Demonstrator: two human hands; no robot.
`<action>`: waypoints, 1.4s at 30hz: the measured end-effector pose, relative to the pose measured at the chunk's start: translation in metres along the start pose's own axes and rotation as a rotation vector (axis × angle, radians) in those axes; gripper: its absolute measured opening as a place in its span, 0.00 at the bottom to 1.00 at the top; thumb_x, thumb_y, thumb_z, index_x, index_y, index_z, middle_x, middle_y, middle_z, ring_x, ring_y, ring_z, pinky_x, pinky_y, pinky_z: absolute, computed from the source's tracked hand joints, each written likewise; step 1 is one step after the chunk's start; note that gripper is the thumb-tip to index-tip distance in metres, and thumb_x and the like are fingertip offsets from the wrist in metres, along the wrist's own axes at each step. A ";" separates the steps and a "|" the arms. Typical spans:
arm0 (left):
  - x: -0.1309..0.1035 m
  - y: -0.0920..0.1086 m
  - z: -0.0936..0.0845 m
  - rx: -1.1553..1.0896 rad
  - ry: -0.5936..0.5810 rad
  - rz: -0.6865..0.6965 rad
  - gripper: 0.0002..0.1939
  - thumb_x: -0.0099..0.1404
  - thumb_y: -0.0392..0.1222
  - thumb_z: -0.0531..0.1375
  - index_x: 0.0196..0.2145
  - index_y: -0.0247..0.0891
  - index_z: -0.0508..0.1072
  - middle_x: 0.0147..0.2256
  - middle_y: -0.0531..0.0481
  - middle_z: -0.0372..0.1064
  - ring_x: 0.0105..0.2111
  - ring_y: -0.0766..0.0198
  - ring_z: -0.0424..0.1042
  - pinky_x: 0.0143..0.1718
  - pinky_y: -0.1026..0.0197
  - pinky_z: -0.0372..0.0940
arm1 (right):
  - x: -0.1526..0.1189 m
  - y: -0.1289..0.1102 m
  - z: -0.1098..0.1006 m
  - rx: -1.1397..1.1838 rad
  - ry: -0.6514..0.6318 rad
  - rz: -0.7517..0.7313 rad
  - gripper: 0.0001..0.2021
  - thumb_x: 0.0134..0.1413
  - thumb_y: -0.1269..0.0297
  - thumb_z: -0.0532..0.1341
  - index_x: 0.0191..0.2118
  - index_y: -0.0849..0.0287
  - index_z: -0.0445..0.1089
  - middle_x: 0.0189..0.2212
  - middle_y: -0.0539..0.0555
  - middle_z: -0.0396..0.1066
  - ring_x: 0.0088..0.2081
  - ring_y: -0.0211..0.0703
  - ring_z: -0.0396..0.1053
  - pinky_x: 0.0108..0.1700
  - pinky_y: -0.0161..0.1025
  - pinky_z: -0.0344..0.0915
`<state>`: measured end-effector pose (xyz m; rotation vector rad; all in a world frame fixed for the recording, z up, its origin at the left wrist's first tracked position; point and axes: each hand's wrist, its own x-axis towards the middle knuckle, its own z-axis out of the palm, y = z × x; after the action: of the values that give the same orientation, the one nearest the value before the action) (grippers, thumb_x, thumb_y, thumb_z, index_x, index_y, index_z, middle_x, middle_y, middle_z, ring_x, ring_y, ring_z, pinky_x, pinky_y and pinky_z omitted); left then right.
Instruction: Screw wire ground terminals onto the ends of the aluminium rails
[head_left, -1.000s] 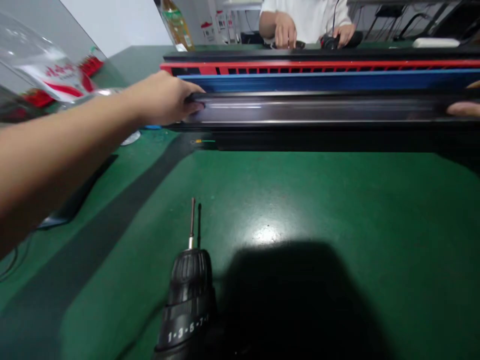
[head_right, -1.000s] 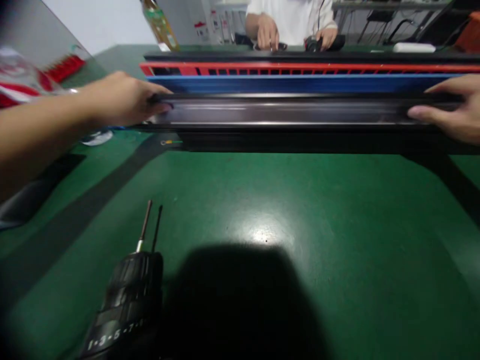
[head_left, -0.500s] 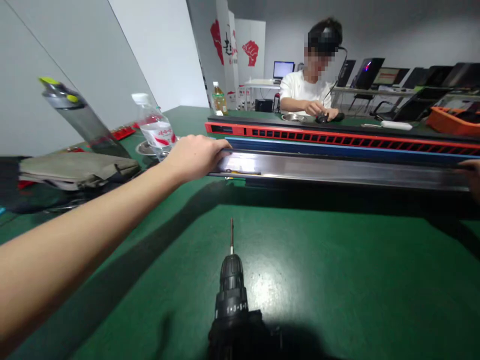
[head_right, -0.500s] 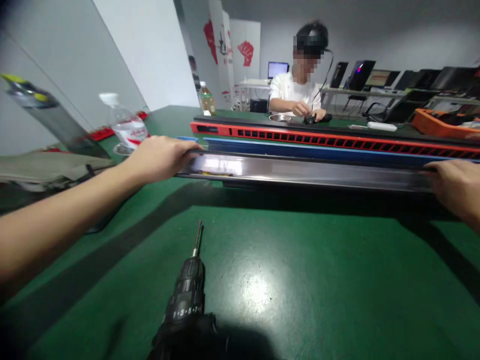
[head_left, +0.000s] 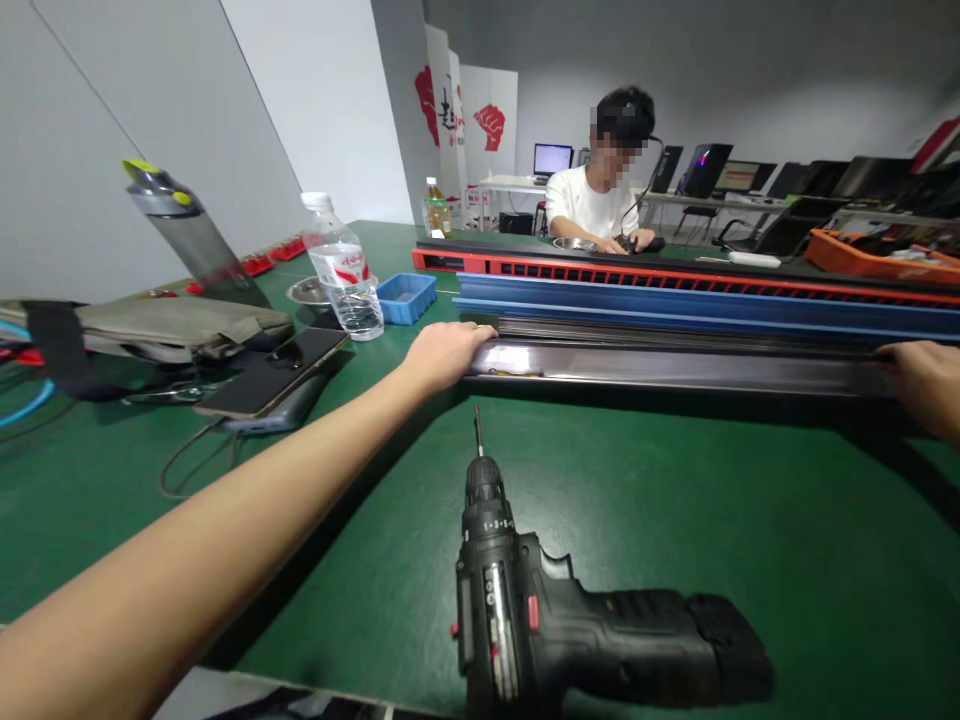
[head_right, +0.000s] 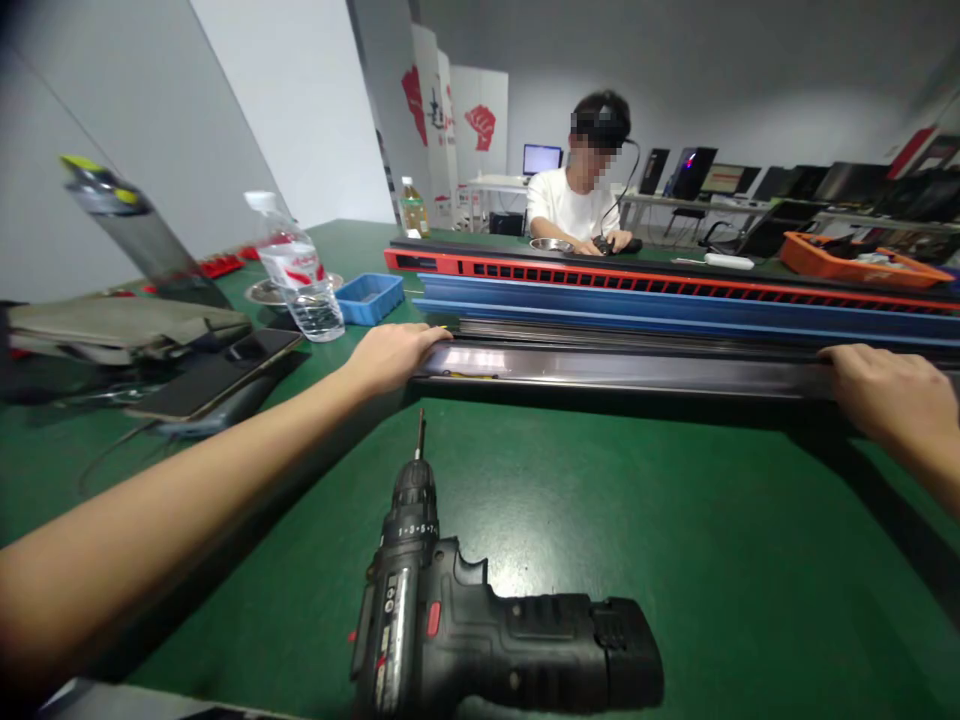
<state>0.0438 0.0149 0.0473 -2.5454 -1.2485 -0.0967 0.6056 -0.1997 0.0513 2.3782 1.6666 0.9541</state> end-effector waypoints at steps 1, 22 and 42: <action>0.003 0.002 0.001 0.009 0.001 0.004 0.22 0.75 0.38 0.47 0.60 0.46 0.71 0.52 0.44 0.76 0.47 0.55 0.77 0.43 0.58 0.67 | -0.002 -0.001 0.002 0.007 -0.008 0.003 0.21 0.67 0.61 0.49 0.47 0.63 0.77 0.45 0.67 0.78 0.35 0.54 0.74 0.33 0.44 0.63; 0.019 0.024 0.005 0.065 0.366 0.490 0.15 0.75 0.37 0.51 0.54 0.36 0.72 0.47 0.39 0.72 0.45 0.57 0.72 0.45 0.56 0.64 | -0.002 -0.018 0.059 0.068 0.139 0.198 0.22 0.67 0.60 0.48 0.47 0.63 0.78 0.40 0.67 0.77 0.37 0.56 0.73 0.32 0.44 0.59; 0.006 0.029 -0.003 -0.300 -0.240 0.393 0.22 0.75 0.52 0.53 0.56 0.35 0.74 0.54 0.39 0.73 0.52 0.57 0.74 0.55 0.59 0.64 | -0.005 -0.006 0.067 0.143 0.169 0.127 0.23 0.67 0.57 0.47 0.50 0.61 0.77 0.43 0.68 0.76 0.40 0.60 0.72 0.33 0.47 0.58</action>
<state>0.0703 0.0022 0.0449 -3.0899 -0.8318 0.1211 0.6357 -0.1834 -0.0072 2.5887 1.7112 1.1212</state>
